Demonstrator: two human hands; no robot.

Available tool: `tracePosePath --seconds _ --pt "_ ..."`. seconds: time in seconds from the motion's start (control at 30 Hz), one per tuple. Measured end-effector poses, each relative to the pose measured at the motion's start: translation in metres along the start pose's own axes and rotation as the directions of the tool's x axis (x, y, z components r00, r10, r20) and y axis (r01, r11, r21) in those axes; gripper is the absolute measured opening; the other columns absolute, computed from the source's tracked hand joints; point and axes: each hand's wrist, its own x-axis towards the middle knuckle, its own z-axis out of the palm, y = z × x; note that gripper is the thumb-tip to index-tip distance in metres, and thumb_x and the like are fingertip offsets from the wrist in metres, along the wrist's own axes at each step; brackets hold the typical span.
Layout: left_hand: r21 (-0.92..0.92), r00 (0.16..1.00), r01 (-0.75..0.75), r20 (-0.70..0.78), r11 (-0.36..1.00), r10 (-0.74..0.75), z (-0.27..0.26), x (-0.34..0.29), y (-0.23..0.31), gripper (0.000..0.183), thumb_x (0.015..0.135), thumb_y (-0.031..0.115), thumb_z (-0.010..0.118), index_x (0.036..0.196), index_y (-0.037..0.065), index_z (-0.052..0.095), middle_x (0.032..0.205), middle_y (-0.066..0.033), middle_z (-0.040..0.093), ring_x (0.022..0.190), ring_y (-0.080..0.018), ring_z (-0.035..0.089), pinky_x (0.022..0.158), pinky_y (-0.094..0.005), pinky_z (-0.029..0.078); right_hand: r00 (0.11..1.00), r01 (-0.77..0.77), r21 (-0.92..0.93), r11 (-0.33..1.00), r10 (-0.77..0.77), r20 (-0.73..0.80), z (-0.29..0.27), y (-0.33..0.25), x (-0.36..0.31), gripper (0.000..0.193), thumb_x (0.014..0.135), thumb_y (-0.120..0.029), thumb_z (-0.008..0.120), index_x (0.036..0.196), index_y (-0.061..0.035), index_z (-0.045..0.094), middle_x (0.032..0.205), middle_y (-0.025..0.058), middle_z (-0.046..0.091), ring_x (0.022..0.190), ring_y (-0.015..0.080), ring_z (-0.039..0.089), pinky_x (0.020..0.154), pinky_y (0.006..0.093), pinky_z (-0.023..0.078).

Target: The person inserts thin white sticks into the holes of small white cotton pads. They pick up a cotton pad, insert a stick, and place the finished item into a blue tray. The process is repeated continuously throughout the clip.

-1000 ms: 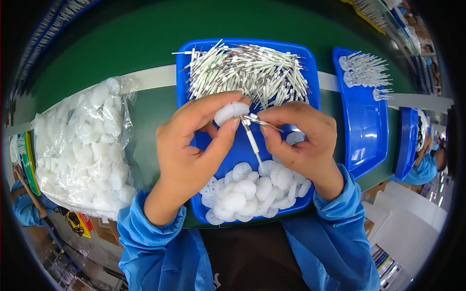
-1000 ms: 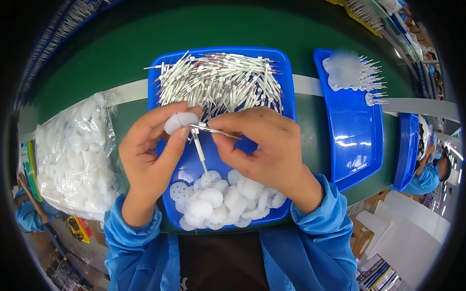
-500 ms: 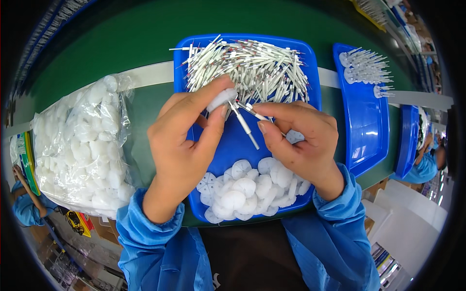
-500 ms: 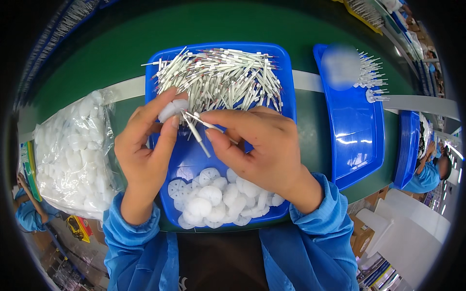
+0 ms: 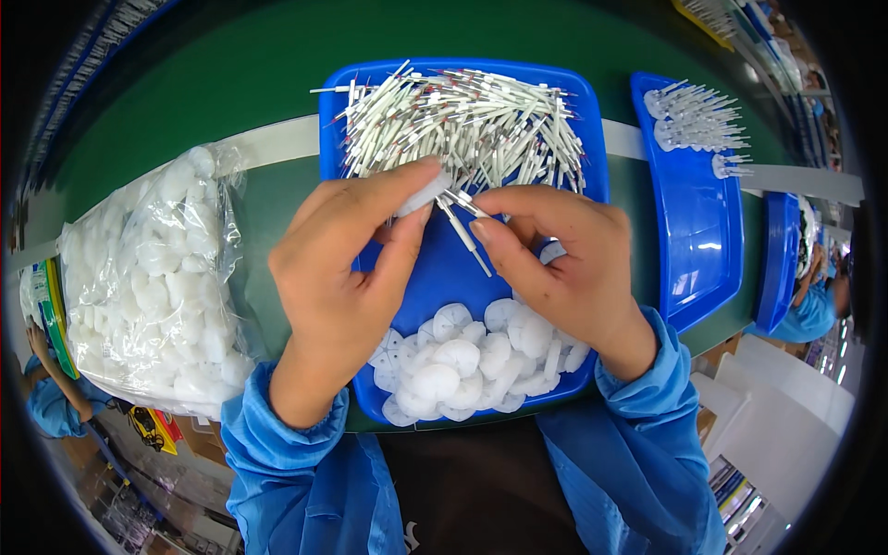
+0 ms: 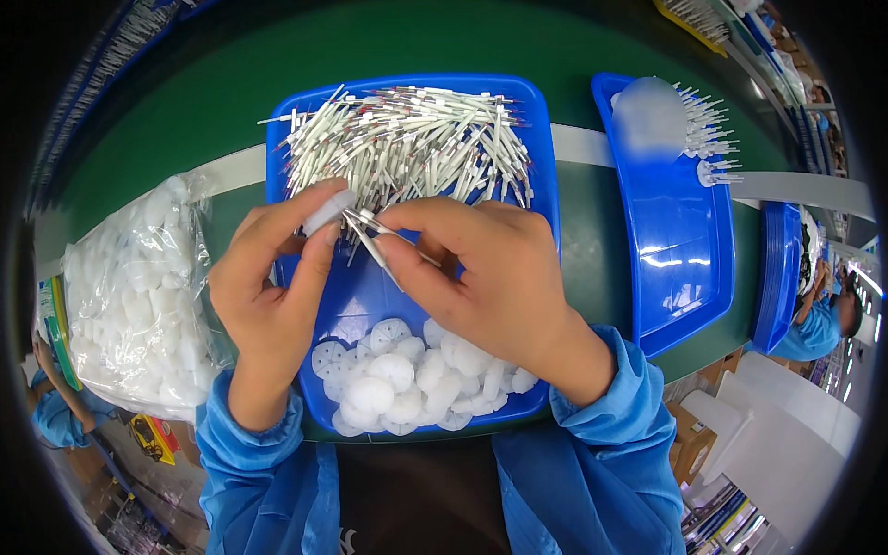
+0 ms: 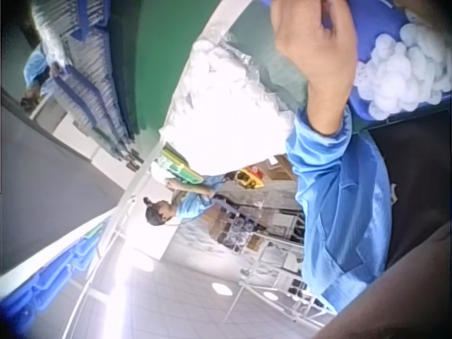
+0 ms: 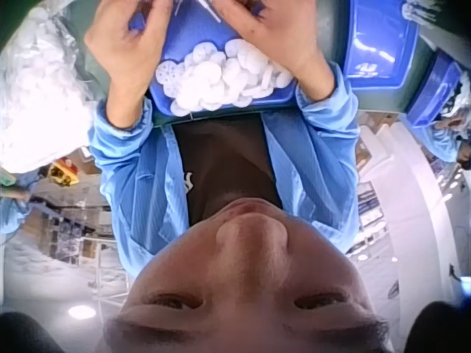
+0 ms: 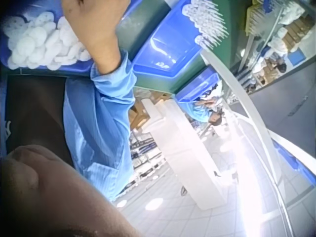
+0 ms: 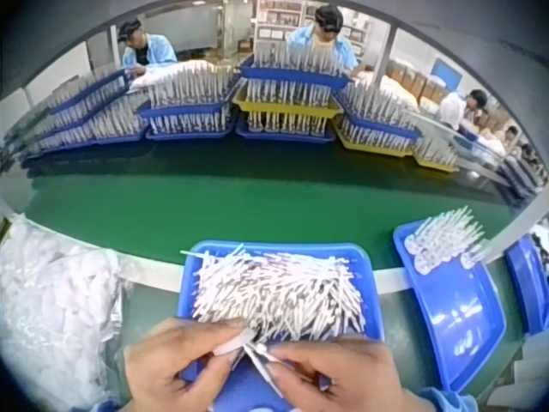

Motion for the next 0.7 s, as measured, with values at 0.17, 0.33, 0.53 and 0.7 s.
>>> tracePosePath --seconds 0.17,0.33,0.53,0.7 --pt "0.109 0.994 -0.111 0.031 0.988 0.108 0.0 0.002 0.005 0.041 0.081 -0.012 0.082 0.12 0.003 0.083 0.11 -0.0117 0.084 0.087 -0.023 0.076 0.074 -0.0327 0.062 0.995 -0.095 0.091 0.991 0.094 0.015 0.004 0.003 0.0 0.012 0.091 -0.012 0.086 0.1 -0.0075 0.08 0.07 0.0073 0.073 0.056 0.0183 0.071 0.054 0.0299 0.053" --pt "0.168 0.995 -0.096 0.045 0.981 0.09 0.003 -0.001 0.011 0.042 0.078 -0.012 0.083 0.118 0.003 0.084 0.104 -0.0111 0.083 0.083 -0.0241 0.076 0.075 -0.0342 0.061 0.994 -0.006 -0.029 1.0 0.003 -0.111 0.01 0.003 0.001 0.012 0.09 -0.015 0.087 0.094 -0.0081 0.079 0.072 0.0078 0.074 0.058 0.0224 0.072 0.054 0.0329 0.054" --pt "0.165 1.0 -0.005 0.026 0.986 0.001 0.009 -0.007 0.016 0.041 0.081 -0.01 0.085 0.119 0.003 0.084 0.095 -0.0119 0.081 0.077 -0.0199 0.075 0.07 -0.0306 0.061 0.968 0.184 -0.285 0.941 -0.223 -0.111 0.003 0.007 0.002 0.013 0.085 -0.008 0.09 0.096 -0.0069 0.082 0.083 0.0072 0.08 0.065 0.0237 0.074 0.061 0.033 0.055" --pt "0.103 1.0 0.029 0.01 0.994 -0.03 0.01 -0.011 0.014 0.04 0.084 -0.01 0.084 0.121 0.003 0.084 0.093 -0.0126 0.079 0.075 -0.0161 0.074 0.067 -0.0273 0.06 0.98 0.153 -0.276 0.949 -0.182 -0.08 -0.001 0.002 0.002 0.011 0.085 -0.007 0.088 0.093 -0.0069 0.08 0.083 0.0068 0.079 0.065 0.0262 0.072 0.061 0.0354 0.055"
